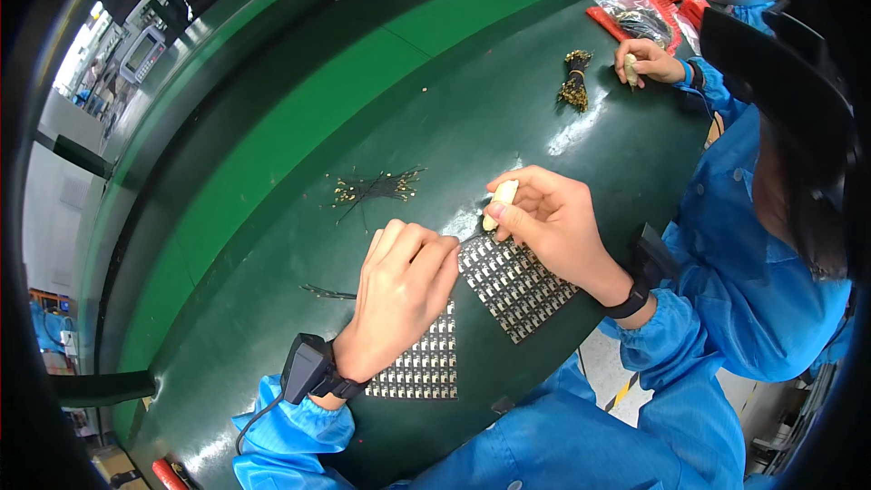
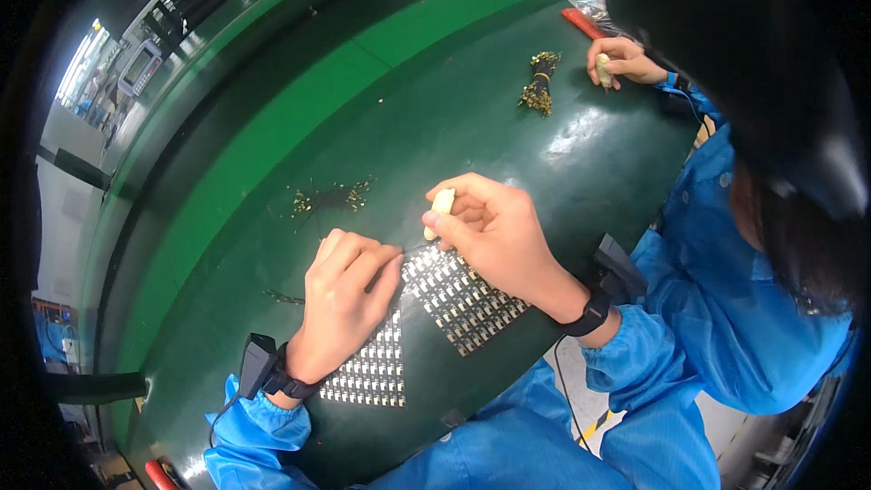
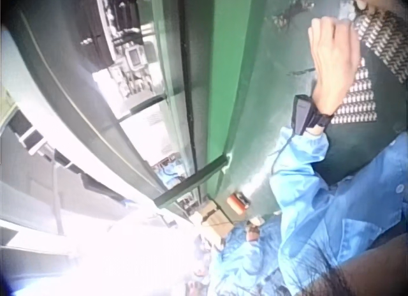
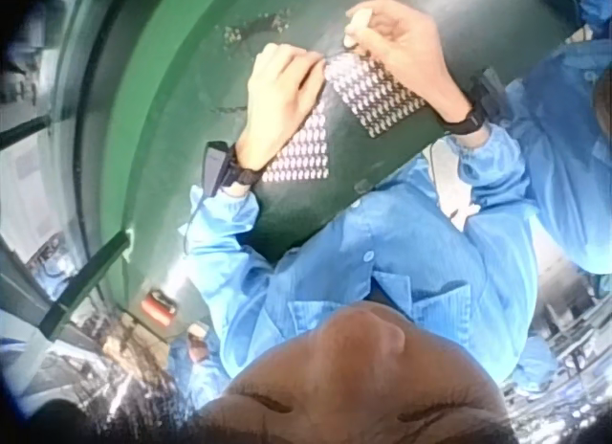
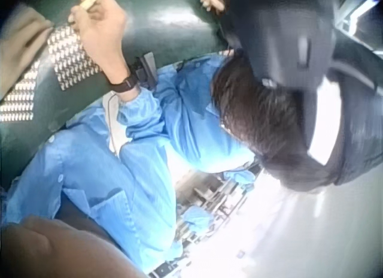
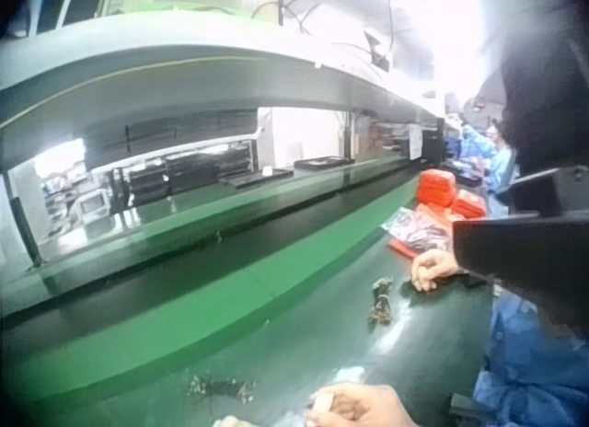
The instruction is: Assembling tiny electronic components onto a grid or circuit board using a adhesive putty tool.
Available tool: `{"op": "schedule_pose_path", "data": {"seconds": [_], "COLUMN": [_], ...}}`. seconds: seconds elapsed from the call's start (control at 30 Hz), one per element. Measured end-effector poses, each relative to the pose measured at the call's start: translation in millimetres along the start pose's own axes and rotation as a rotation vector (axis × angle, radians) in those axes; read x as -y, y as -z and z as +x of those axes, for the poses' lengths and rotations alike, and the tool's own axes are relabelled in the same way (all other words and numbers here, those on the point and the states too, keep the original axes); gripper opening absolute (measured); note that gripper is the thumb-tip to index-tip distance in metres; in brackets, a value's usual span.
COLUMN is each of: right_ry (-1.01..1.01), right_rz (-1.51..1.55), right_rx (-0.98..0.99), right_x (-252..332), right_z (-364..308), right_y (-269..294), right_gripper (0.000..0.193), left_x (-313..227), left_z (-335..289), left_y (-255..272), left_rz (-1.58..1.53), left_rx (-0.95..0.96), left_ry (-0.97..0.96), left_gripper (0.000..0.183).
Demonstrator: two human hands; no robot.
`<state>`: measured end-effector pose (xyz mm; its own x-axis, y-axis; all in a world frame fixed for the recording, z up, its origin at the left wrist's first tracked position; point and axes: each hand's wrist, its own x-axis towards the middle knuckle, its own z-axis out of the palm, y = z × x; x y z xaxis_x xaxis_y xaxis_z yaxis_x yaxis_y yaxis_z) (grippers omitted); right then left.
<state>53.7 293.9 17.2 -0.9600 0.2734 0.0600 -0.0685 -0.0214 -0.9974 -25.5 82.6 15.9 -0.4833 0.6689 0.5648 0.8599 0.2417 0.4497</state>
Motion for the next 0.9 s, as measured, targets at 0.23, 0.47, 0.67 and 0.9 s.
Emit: {"op": "schedule_pose_path", "data": {"seconds": [0.23, 0.47, 0.67, 0.9], "right_ry": [-0.027, 0.031, 0.215, 0.103], "right_rz": [-0.032, -0.121, -0.267, -0.147], "right_rx": [0.023, -0.048, -0.085, -0.075], "right_x": [-9, -12, -12, -14], "right_z": [1, 0, -3, 0], "right_y": [2, -1, -5, -7], "right_gripper": [0.022, 0.022, 0.023, 0.022], "left_x": [-1, 0, 0, 2], "left_z": [-4, -5, -1, 0], "left_y": [2, 0, 0, -2], "left_rz": [0.005, 0.008, -0.009, 0.012], "left_rx": [0.026, 0.024, 0.011, 0.012], "left_ry": [0.0, -0.009, 0.01, 0.011], "left_gripper": [0.015, 0.014, 0.014, 0.012]}}
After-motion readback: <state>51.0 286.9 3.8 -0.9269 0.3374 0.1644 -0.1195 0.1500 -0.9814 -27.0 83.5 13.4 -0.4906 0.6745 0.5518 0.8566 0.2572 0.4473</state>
